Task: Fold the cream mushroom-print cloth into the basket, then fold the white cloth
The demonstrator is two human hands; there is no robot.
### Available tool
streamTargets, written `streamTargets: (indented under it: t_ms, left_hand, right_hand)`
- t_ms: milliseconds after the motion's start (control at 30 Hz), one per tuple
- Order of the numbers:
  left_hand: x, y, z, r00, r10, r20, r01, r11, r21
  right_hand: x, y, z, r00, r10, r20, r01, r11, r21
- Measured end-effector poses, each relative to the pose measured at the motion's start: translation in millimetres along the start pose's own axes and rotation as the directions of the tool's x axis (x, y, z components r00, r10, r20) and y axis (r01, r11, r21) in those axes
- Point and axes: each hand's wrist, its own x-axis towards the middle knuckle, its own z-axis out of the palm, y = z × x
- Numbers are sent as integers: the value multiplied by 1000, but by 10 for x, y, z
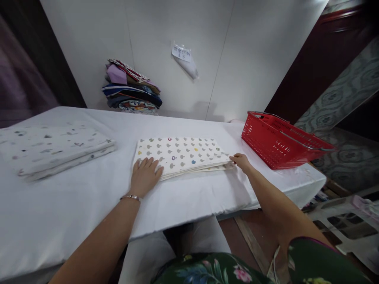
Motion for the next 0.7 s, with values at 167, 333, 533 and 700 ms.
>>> streamTargets:
  t_ms: [167,333,533,700]
  left_hand:
    - [4,12,1,1000,-10,0,10,999,-31]
    - [1,7,-9,1000,-24,8,24,998,-56]
    - [-13,-108,-97,979,-205,13,205,974,-95]
    - [-19,-181,-101,921,-385,64,389,919,-67]
  right_hand:
    - [1,94,87,999,35,9,-34,996,-86]
    - [-11,58,37,998,62,31,-55,977,-208]
    - [-62,27,3,991,108,77,-82,955,-286]
    - [-92,-22,17,985,127,115,-93,960,-265]
